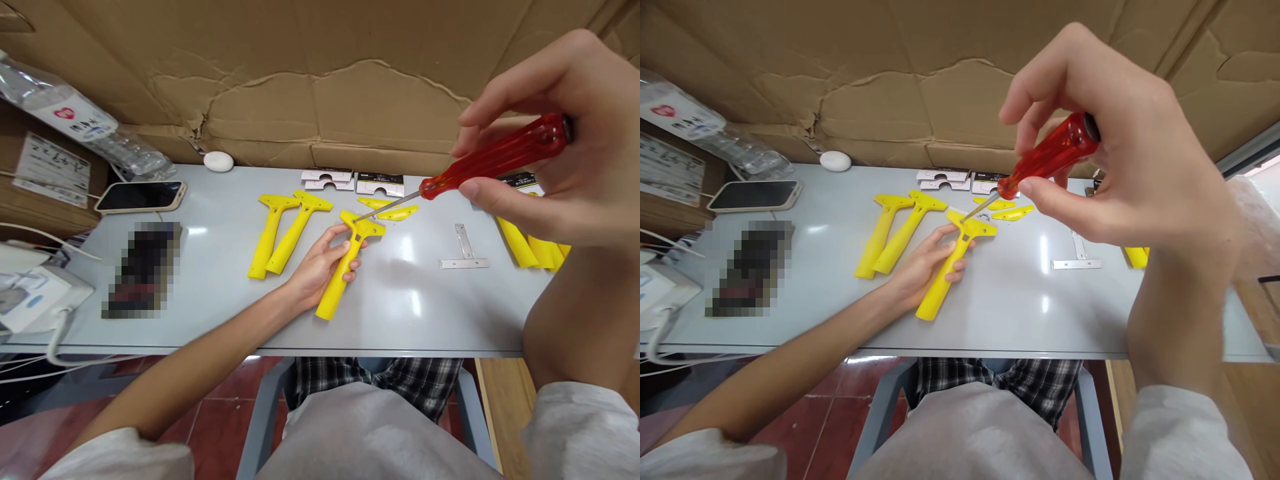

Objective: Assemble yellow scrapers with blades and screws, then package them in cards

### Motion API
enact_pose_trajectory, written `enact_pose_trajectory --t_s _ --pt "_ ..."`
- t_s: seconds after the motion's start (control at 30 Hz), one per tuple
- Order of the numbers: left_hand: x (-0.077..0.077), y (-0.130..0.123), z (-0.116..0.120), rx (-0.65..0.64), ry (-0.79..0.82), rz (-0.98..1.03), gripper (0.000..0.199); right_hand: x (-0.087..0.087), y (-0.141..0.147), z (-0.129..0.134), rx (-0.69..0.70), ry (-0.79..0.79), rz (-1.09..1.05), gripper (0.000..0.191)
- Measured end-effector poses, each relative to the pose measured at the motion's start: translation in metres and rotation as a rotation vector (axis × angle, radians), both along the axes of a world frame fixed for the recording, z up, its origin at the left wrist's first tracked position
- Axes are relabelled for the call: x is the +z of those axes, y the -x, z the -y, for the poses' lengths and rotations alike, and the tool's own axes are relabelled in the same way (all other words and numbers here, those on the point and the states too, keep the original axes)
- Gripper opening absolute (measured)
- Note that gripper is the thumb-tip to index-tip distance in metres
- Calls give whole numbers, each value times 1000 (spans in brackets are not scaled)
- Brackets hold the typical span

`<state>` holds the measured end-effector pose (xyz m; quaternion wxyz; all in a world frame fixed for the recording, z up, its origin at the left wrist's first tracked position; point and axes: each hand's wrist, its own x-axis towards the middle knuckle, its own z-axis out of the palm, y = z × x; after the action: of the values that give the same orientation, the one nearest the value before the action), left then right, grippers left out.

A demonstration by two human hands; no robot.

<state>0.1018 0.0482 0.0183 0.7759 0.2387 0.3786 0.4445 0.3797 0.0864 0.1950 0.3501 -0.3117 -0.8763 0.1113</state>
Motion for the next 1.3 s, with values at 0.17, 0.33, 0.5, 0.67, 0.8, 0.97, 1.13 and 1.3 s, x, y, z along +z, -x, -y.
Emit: enact_pose_trajectory --t_s 0.17,0.33,0.5,0.67,0.8,0.97,1.13,1.3 --pt "0 0 0 -6 -5 0 49 -1 0 -9 49 -111 54 44" --pt "0 0 0 -5 -2 -4 50 1 -1 -10 -67 -127 76 29" --pt "2 -1 1 -1 5 -7 51 5 3 0 -224 -127 159 41" --pt "2 -1 0 -9 0 -7 48 5 4 2 -371 -146 192 48" --pt "2 -1 0 -6 -4 -7 48 4 4 0 -350 -153 179 44" --pt "1 0 0 -5 -4 -4 50 5 4 1 -339 -134 171 22" --pt "0 0 0 -2 0 -1 50 7 5 5 -342 -110 174 9" --pt "-1 0 -1 2 1 0 49 6 3 3 -350 -140 185 11"
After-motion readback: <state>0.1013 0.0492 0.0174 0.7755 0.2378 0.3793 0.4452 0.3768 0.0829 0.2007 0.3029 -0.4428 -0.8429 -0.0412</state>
